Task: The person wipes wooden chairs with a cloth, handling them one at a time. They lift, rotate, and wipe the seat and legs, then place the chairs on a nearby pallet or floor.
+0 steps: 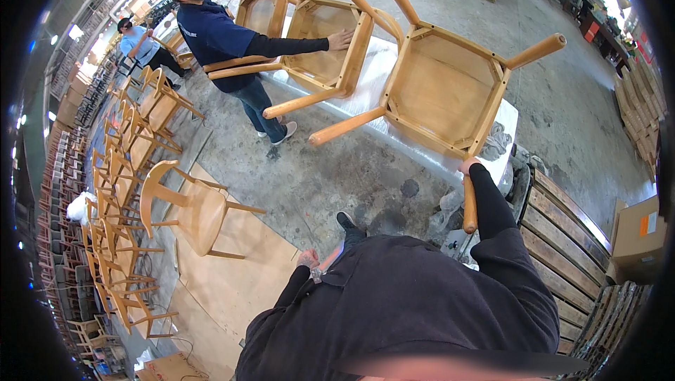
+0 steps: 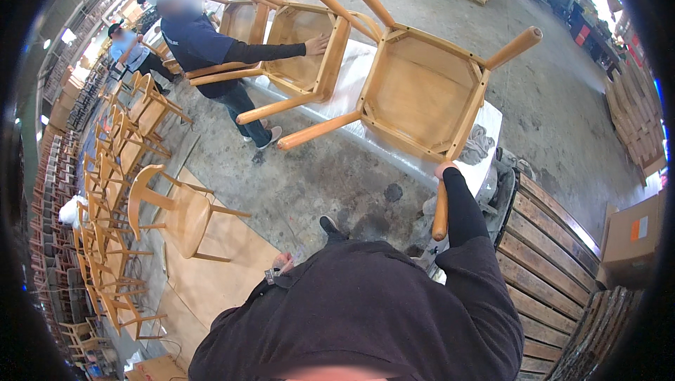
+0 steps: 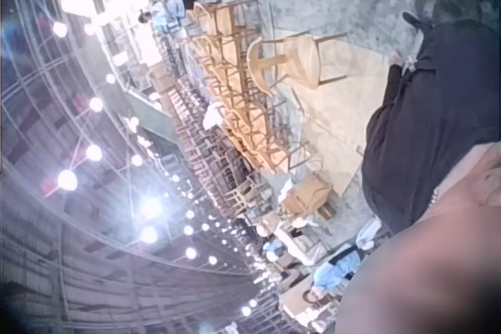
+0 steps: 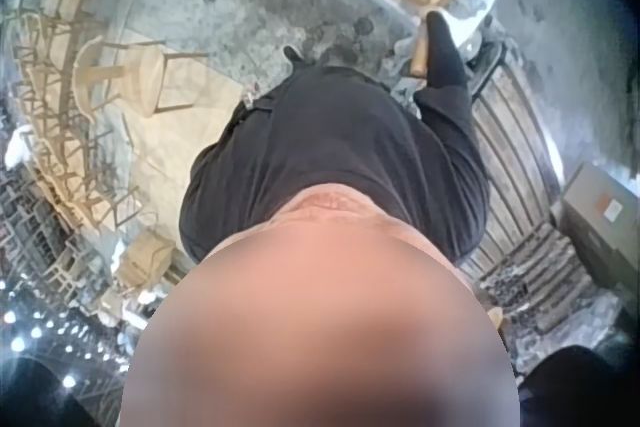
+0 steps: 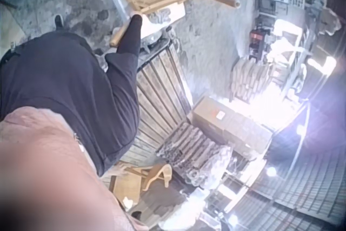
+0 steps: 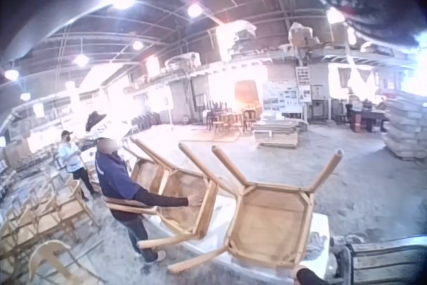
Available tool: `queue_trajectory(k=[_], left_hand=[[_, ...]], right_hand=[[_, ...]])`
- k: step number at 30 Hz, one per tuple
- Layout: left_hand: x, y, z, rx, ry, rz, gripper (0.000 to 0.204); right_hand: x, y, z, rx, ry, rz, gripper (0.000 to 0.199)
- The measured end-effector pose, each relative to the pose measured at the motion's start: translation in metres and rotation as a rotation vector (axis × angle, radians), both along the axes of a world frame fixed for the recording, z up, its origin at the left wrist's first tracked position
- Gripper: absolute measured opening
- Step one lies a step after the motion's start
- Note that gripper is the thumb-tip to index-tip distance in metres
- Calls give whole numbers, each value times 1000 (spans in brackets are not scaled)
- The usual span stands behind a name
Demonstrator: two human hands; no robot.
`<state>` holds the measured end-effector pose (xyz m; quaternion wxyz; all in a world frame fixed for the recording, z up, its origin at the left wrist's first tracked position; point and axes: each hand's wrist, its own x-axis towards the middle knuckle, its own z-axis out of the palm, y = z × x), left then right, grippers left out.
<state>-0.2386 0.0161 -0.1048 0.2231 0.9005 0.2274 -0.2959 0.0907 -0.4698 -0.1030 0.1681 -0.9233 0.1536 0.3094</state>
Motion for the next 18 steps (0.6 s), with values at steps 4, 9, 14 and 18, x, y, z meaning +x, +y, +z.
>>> queue_trajectory(k=[4, 9, 14, 18], left_hand=[[0, -1, 3, -56, -109, 43, 24], [-1, -4, 5, -105, 33, 119, 24], [7, 1, 5, -161, 105, 25, 24], [8, 3, 6, -220, 62, 150, 23]], right_hand=[[0, 1, 2, 28, -12, -28, 34], [-1, 1, 5, 36, 37, -99, 35], [0, 2, 6, 56, 34, -14, 34], [2, 1, 1, 40, 25, 59, 35]])
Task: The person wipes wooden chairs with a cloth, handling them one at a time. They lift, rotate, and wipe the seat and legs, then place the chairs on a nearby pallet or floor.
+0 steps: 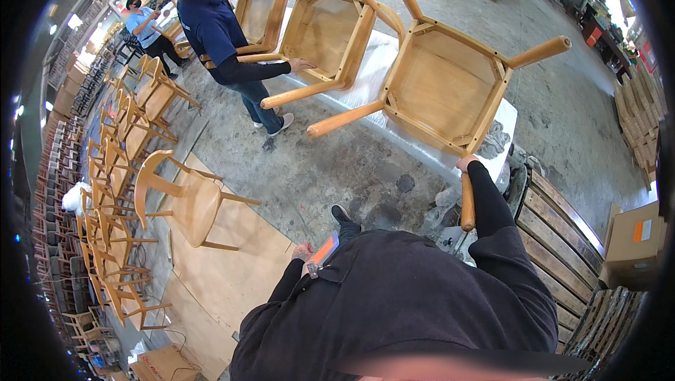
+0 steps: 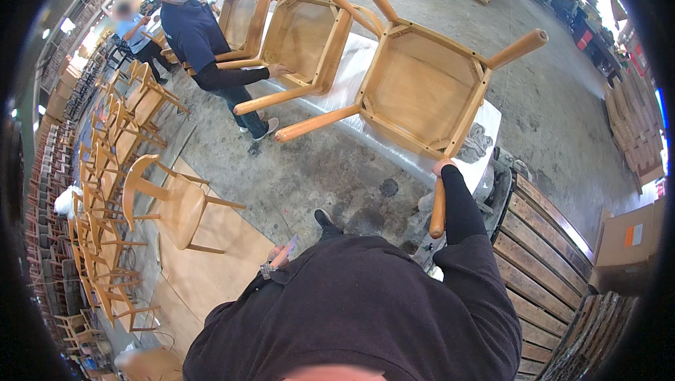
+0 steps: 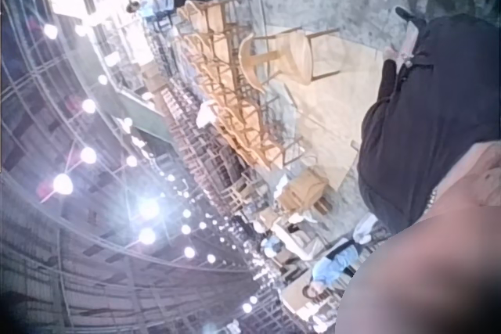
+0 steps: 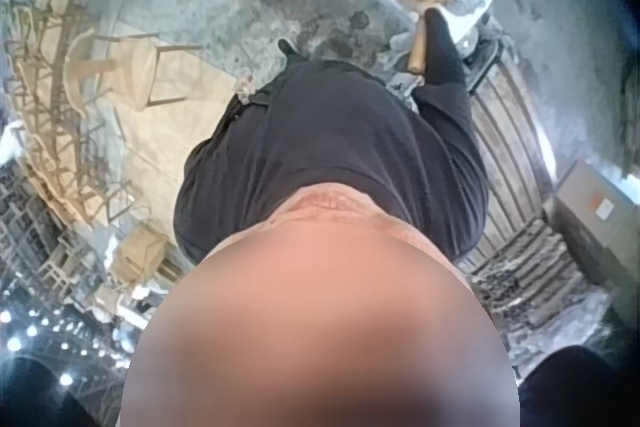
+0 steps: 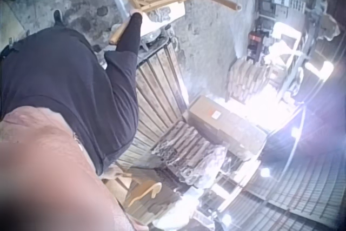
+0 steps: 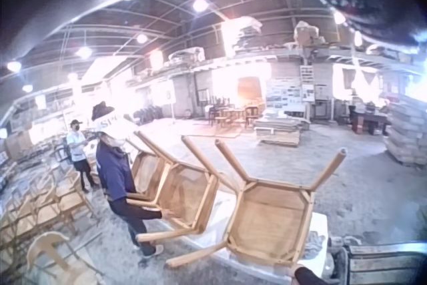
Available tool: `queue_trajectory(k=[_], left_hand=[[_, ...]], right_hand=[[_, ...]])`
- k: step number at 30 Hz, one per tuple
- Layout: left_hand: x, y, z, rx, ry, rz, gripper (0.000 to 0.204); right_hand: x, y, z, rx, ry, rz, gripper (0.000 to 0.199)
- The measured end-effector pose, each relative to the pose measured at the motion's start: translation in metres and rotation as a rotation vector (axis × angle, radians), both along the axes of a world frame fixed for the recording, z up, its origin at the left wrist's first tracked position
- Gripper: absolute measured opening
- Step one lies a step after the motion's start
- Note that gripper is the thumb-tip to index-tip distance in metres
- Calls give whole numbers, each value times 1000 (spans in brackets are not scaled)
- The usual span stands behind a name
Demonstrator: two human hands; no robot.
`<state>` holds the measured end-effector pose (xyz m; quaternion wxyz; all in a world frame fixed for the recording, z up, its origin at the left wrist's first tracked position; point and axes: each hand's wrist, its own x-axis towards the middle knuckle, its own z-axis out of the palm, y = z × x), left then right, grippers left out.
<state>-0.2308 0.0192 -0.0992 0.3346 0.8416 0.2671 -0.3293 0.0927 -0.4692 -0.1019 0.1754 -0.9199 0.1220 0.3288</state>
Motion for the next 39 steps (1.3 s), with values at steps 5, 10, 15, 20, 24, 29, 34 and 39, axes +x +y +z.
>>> queue_trajectory(k=[5, 10, 15, 20, 24, 29, 34, 39], left_hand=[[-7, -3, 1, 69, -204, -141, 18], [-6, -4, 2, 150, -110, -99, 19], [-7, -8, 1, 172, 40, -84, 20], [-6, -10, 0, 142, -56, -33, 19], [-6, -10, 0, 93, 17, -23, 18], [-5, -10, 1, 137, -40, -46, 18], [-4, -9, 0, 157, -76, -76, 18], [-6, -8, -1, 109, 92, -21, 19]], right_hand=[[1, -2, -4, 23, 24, -64, 36], [-2, -3, 0, 58, -5, -87, 37], [-1, -3, 0, -60, -29, -98, 37], [0, -2, 0, -3, -3, -49, 37], [-4, 1, 10, -47, -11, -129, 35], [-9, 5, 22, -21, 45, -139, 38], [-6, 3, 11, -5, 36, -152, 39], [-2, -4, -4, -76, 18, -146, 42]])
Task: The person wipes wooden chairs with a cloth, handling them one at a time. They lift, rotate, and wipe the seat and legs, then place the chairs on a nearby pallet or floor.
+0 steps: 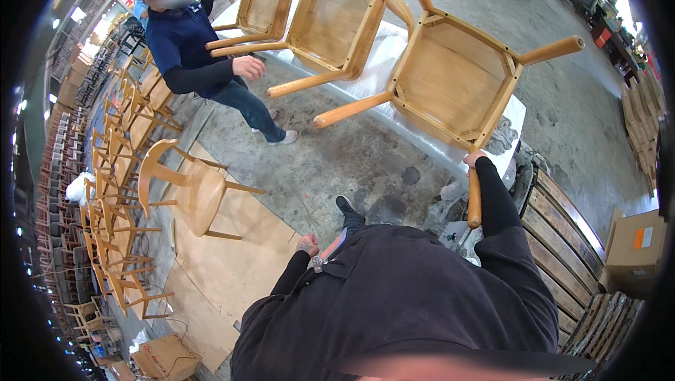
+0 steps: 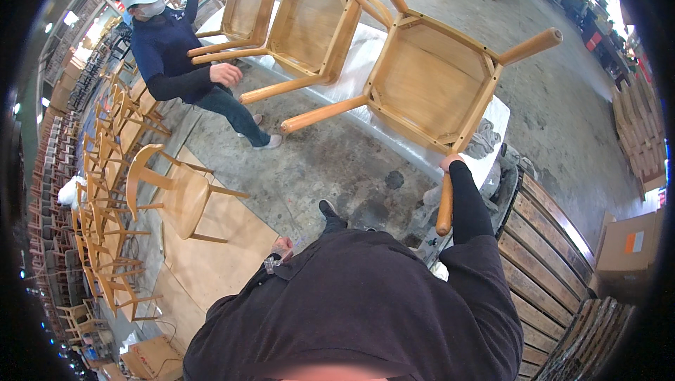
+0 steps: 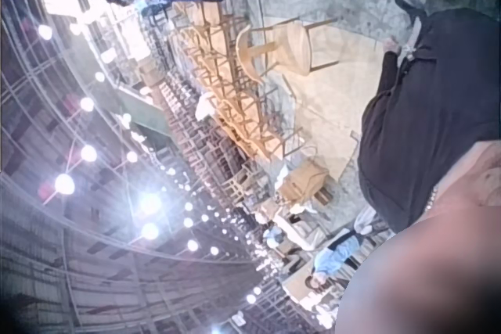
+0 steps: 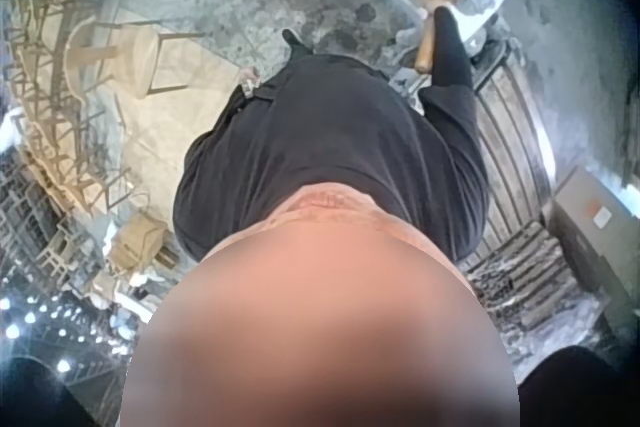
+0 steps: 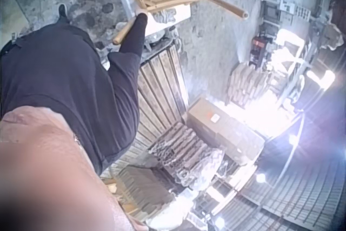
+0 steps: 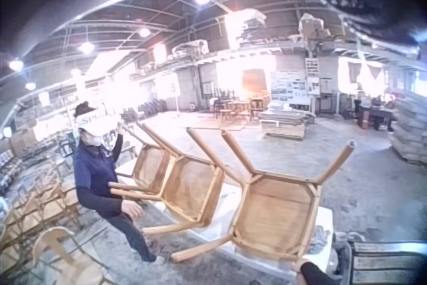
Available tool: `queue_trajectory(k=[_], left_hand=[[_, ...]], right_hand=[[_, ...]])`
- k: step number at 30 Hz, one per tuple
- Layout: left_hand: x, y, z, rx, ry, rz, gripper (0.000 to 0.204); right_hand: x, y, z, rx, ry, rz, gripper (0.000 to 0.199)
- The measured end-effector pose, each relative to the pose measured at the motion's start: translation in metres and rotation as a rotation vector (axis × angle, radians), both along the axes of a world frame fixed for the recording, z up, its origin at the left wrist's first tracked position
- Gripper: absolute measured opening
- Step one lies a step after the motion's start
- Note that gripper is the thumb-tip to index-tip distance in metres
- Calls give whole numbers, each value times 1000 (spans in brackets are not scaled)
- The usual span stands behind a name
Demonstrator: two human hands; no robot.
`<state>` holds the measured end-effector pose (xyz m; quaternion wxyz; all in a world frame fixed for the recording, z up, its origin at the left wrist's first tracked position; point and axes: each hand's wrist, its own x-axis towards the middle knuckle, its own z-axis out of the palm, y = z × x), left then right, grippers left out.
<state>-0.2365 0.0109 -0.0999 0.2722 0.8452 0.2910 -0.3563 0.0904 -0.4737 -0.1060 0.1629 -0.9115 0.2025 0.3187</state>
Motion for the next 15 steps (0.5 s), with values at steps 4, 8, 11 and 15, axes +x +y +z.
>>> queue_trajectory(k=[4, 8, 11, 15], left_hand=[[-2, -1, -2, -21, -118, 13, 20], [-2, -2, -4, -5, -125, -45, 21], [0, -2, -2, -15, -97, -32, 21], [5, -1, 0, -29, 47, -22, 21]], right_hand=[[1, -2, 0, 88, -18, 7, 39], [-2, 3, 8, 71, -25, 41, 37], [-6, 7, 18, 73, -20, -19, 40], [-10, 11, 29, 71, 5, -100, 42]])
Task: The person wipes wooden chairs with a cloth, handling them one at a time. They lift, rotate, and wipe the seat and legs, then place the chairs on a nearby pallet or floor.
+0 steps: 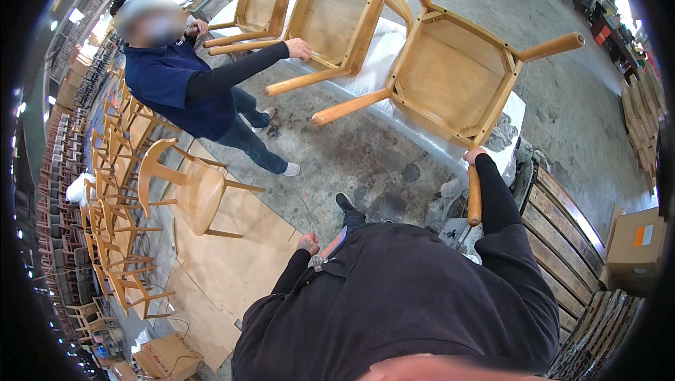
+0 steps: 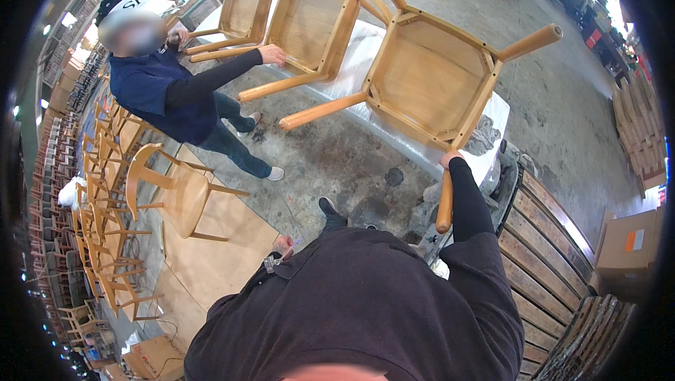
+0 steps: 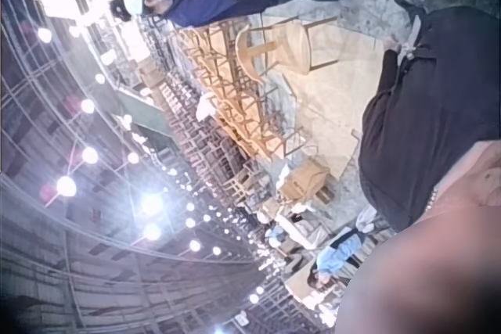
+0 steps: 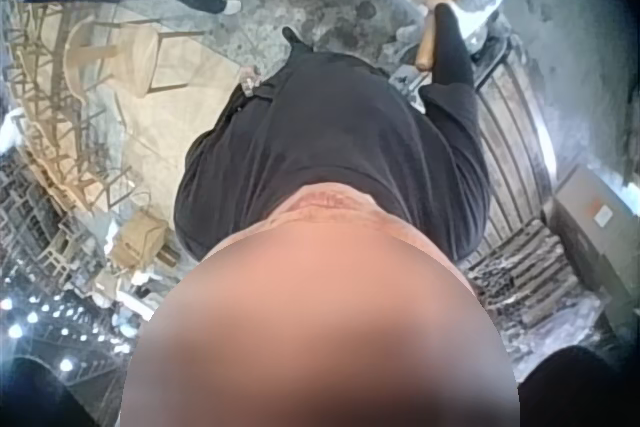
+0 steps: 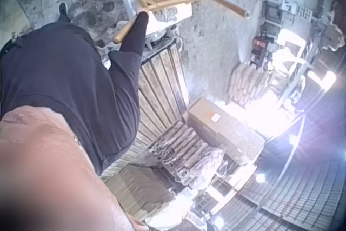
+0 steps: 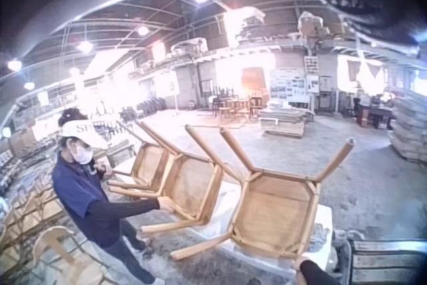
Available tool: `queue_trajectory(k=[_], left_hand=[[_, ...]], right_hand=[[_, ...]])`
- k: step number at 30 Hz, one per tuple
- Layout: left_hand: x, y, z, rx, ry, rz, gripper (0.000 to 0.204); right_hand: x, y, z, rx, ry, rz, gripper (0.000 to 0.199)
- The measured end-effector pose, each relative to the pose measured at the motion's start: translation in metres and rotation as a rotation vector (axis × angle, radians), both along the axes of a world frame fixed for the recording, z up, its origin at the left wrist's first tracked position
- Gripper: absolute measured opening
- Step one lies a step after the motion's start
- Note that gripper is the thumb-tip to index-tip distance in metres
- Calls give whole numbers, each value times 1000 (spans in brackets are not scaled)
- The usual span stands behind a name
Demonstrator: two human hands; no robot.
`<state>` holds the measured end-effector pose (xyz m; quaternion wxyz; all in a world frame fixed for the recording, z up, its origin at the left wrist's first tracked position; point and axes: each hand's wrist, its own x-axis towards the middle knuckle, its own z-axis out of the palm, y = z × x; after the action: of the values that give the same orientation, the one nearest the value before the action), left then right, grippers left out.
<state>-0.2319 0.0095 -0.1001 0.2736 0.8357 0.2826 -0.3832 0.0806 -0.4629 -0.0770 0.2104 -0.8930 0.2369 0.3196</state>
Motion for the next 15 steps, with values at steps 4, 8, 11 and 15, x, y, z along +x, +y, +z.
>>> queue_trajectory(k=[4, 8, 11, 15], left_hand=[[2, -1, 0, -19, -71, -25, 20], [-1, -2, -2, -19, -84, -41, 17], [-5, -4, -3, 13, -161, -42, 15], [-10, -4, -4, -84, -312, -3, 20]], right_hand=[[1, 0, -3, -13, -40, 85, 42], [5, -3, -13, 50, -56, 47, 34], [7, -6, -17, 20, -44, 82, 33], [8, -8, -18, 3, -4, 99, 37]])
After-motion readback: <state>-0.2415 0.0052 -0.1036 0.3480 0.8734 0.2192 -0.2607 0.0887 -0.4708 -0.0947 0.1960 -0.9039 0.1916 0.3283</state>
